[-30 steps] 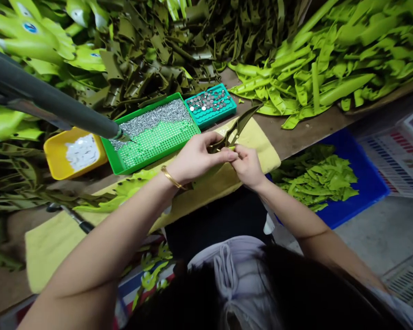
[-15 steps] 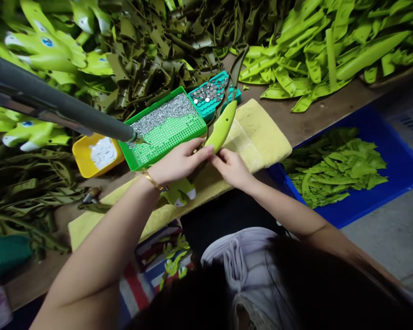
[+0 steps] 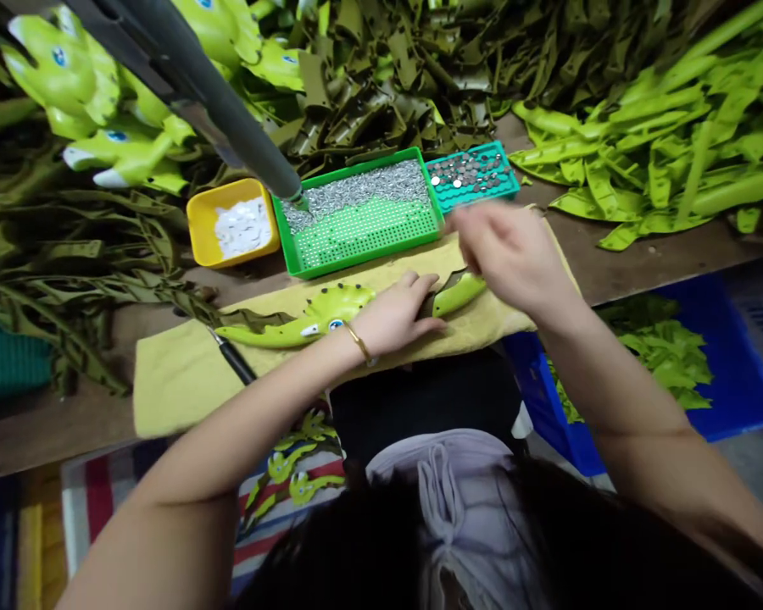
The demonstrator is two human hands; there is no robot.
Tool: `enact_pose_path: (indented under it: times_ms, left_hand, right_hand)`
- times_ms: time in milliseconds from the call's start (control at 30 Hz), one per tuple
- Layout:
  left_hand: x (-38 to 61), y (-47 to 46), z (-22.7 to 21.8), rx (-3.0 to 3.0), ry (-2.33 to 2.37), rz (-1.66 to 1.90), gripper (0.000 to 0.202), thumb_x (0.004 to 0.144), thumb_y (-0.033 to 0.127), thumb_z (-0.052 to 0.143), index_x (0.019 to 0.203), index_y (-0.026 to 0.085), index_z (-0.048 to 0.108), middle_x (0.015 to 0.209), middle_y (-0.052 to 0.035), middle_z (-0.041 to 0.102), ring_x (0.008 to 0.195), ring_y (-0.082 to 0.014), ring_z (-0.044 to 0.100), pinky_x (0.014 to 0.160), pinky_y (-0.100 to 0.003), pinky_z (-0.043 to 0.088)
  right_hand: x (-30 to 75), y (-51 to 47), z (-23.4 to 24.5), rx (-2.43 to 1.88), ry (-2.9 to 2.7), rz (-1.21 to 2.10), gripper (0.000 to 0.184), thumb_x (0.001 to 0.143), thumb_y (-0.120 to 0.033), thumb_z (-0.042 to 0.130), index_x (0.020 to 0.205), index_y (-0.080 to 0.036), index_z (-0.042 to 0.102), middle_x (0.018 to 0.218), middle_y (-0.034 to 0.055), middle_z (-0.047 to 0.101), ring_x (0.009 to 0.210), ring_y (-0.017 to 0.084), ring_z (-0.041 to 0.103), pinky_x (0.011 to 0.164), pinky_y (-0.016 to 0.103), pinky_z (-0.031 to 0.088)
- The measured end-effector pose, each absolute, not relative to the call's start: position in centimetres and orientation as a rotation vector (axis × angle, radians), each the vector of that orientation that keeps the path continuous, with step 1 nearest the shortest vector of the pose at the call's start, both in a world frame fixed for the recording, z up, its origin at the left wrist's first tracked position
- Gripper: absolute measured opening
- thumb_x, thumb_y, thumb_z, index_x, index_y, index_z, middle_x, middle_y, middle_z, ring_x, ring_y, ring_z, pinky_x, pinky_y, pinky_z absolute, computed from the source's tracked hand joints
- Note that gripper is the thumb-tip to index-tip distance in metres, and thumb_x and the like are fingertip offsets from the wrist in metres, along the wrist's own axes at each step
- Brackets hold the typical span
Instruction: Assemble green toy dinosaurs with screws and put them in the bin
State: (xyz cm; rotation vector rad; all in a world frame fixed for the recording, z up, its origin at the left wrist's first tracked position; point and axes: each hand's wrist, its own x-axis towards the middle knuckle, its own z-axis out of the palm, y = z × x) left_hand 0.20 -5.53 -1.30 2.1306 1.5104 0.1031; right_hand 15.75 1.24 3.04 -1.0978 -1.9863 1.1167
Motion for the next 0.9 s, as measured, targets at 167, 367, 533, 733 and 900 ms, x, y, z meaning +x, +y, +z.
enact_pose_path:
  times_ms: [167,367,533,733,900]
  left_hand:
    - [0.0,-9.2,-1.7,2.479,1.78,0.17,0.035,0.09,0.03,0.058,0.122,0.015,0.062,0.101,-0.0154,0.065,0.101,-0.0301,0.059,0.101,-0.052,0.042]
    - [-3.2,-10.0,-3.5,2.537,1.876,0.3,0.036,0.094,0.033,0.054,0.127,0.024,0.062,0.085,-0.0076,0.068,0.088,-0.025,0.061,0.104,-0.055,0.039]
    - [-4.3,-9.4,-4.0,2.472,1.944,0.395,0.035,0.094,0.035,0.054,0.125,0.023,0.064,0.089,-0.0069,0.069,0.089,-0.0245,0.061,0.106,-0.054,0.037]
    - [-3.9,-9.2,-4.1,2.39,1.983,0.476,0.033,0.094,0.039,0.051,0.119,0.025,0.067,0.087,-0.0052,0.068,0.087,-0.0231,0.062,0.106,-0.054,0.037]
    - [-3.7,-9.3,-4.4,2.38,1.975,0.528,0.031,0.096,0.036,0.05,0.12,0.025,0.066,0.094,-0.0054,0.07,0.09,-0.0228,0.063,0.107,-0.055,0.035]
  right_hand:
    - [0.6,8.6,4.8,-0.43,-1.823,1.252,0.026,0.092,-0.016,0.053,0.117,-0.019,0.05,0.129,-0.0046,0.06,0.119,-0.006,0.052,0.104,0.008,0.038]
    - [-4.4,7.2,2.7,-0.269,-1.701,1.401,0.038,0.067,-0.021,0.083,0.091,-0.021,0.053,0.078,-0.0148,0.061,0.077,-0.006,0.057,0.071,0.0,0.046]
    - [3.1,6.7,2.5,-0.544,-1.522,1.088,0.027,0.081,-0.032,0.068,0.095,-0.023,0.047,0.091,-0.0045,0.064,0.068,0.006,0.063,0.062,0.019,0.054]
    - [6.2,9.9,-1.4,-0.741,-1.317,0.78,0.029,0.079,-0.046,0.065,0.09,-0.024,0.048,0.082,0.0,0.061,0.05,0.009,0.05,0.049,0.027,0.046]
    - [5.6,11.2,-4.5,-0.879,-1.352,0.718,0.044,0.091,-0.058,0.047,0.114,-0.021,0.049,0.087,0.0027,0.062,0.062,0.01,0.057,0.061,0.028,0.047]
